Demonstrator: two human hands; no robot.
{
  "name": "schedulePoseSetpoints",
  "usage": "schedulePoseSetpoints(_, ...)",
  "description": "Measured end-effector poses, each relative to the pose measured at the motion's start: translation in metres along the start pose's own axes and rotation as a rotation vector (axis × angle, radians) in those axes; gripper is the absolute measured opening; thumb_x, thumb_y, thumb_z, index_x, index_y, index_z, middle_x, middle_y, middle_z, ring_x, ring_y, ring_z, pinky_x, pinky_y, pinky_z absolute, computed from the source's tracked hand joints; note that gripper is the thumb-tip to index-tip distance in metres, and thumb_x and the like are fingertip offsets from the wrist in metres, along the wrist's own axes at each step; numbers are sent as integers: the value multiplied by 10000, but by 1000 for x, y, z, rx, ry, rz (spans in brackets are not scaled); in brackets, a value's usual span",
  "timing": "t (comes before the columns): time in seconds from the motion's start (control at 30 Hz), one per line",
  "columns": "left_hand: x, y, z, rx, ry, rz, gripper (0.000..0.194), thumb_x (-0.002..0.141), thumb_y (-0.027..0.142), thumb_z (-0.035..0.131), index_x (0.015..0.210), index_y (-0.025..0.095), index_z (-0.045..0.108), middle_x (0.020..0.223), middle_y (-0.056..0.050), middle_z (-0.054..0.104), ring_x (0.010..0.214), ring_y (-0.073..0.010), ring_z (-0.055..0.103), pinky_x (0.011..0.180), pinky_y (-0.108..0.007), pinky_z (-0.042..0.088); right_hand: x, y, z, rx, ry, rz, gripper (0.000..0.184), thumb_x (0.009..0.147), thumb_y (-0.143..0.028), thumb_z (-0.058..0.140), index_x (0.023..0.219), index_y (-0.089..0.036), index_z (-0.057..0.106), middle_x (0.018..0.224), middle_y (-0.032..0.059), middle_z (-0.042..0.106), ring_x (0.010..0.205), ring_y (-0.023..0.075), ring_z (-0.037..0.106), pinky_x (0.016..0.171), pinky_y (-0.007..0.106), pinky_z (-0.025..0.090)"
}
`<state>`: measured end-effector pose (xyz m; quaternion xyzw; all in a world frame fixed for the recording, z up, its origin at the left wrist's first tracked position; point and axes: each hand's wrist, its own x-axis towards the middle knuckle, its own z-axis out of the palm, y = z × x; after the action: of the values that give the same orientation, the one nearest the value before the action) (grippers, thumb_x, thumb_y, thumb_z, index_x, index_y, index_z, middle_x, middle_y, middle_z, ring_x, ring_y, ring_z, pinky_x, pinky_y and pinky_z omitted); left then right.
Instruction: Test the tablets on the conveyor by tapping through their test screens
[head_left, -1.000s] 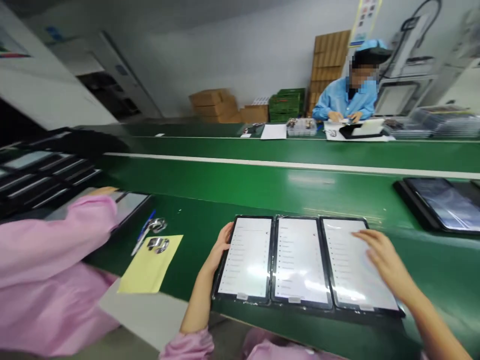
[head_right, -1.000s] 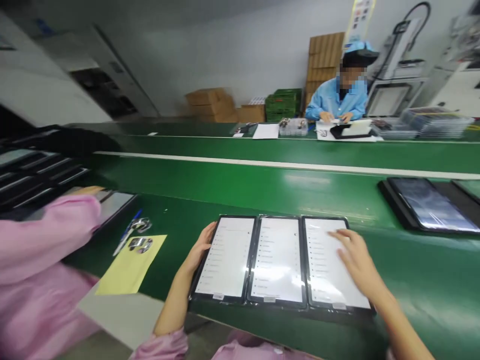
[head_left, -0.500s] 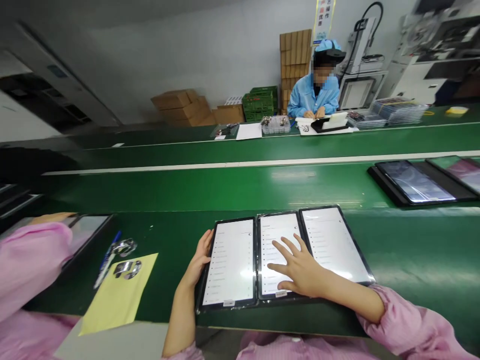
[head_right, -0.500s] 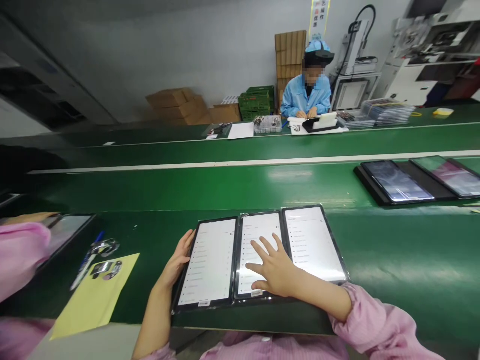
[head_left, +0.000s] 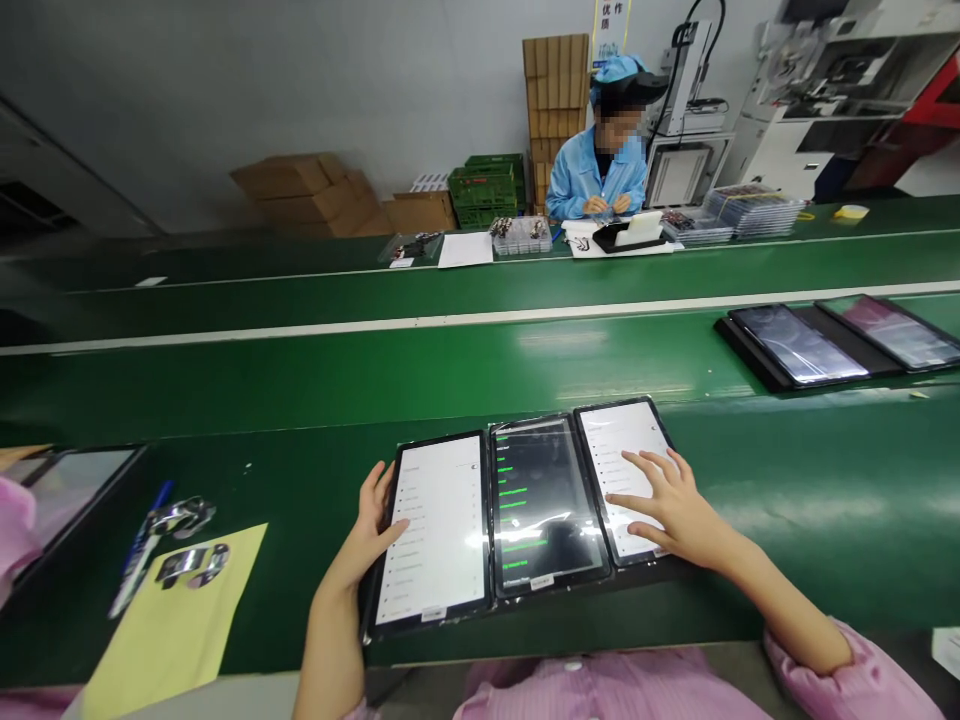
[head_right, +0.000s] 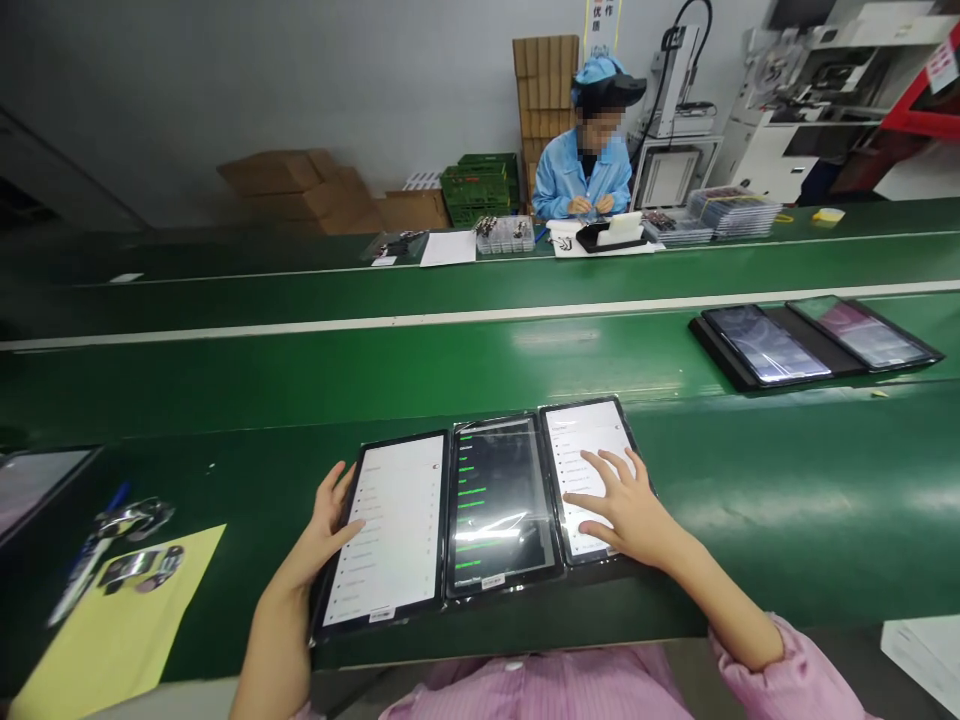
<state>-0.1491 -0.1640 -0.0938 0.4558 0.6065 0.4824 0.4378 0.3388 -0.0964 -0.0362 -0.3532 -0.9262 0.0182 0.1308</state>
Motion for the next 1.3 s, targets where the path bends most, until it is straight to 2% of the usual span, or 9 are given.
schedulePoseSetpoints(0.13, -2, 1, 6, -64, 14, 22, 1164, 632, 541, 828, 1534, 290, 136, 1619, -133, 194, 1489, -355, 147, 1212, -540, 127, -5, 8, -9, -21, 116, 93, 290, 980, -507, 530, 1001, -327, 756, 1423, 114, 440, 1281, 349, 388, 1088, 639, 207)
schedulePoseSetpoints(0.23, -3, 2, 10, -257, 70, 1, 953, 737, 612, 700, 1513, 301, 242, 1602, -88, 270, 1484, -330, 191, 1216, -517, 158, 2, -1, -15, -8, 168, 97, 311, 1004, -475, 482, 1064, -305, 736, 1391, 136, 460, 1266, 333, 399, 1080, 621, 237)
schedulePoseSetpoints(0.4, -4, 5, 8, -356, 49, -34, 914, 682, 457, 740, 1481, 315, 318, 1589, -59, 309, 1474, -339, 215, 1210, -522, 187, 30, -50, -2, 20, 78, 21, 363, 947, -541, 580, 1251, -356, 650, 1450, 117, 420, 1292, 347, 362, 1091, 615, 196)
schedulePoseSetpoints(0.6, -9, -3, -1, -325, -83, -11, 1052, 630, 392, 776, 1520, 319, 218, 1638, -69, 168, 1483, -372, 150, 1196, -537, 186, 54, -93, 28, -30, 16, -20, 513, 899, -655, 590, 1313, -353, 601, 1493, 138, 375, 1321, 377, 318, 1090, 646, 109)
schedulePoseSetpoints(0.7, -13, -3, -4, -270, -124, -6, 1052, 657, 407, 767, 1529, 318, 186, 1647, -65, 122, 1490, -356, 132, 1205, -520, 156, 48, -89, 29, -32, 12, 10, 533, 889, -653, 605, 1331, -354, 582, 1498, 137, 366, 1329, 371, 309, 1093, 656, 104)
schedulePoseSetpoints(0.8, -15, 2, -5, -183, -144, -10, 1029, 681, 410, 761, 1530, 303, 189, 1649, -64, 110, 1501, -342, 76, 1212, -513, 134, 27, -70, 22, -16, 63, 85, 489, 929, -586, 583, 1349, -335, 569, 1486, 144, 369, 1328, 357, 313, 1106, 638, 138)
schedulePoseSetpoints(0.93, -16, 3, -7, -48, -83, -11, 1082, 653, 386, 803, 1537, 280, 187, 1642, -86, 136, 1502, -348, 62, 1219, -508, 108, -9, -42, 11, -72, 131, 240, 341, 978, -453, 523, 1265, -309, 636, 1458, 134, 385, 1280, 350, 359, 1104, 622, 183)
schedulePoseSetpoints(1.07, -14, -8, -6, -123, 2, -57, 1075, 654, 420, 785, 1537, 338, 176, 1632, -58, 194, 1483, -361, 170, 1199, -538, 203, -32, -29, 10, -168, 180, 353, 309, 986, -433, 492, 1245, -349, 640, 1419, 118, 410, 1253, 344, 379, 1087, 650, 173)
schedulePoseSetpoints(1.3, -13, -4, 4, -259, 91, -103, 954, 694, 408, 749, 1494, 379, 231, 1615, -20, 255, 1486, -328, 180, 1206, -531, 211, -27, -35, 11, -148, 256, 346, 312, 993, -398, 453, 1218, -282, 635, 1387, 130, 438, 1241, 328, 401, 1101, 614, 184)
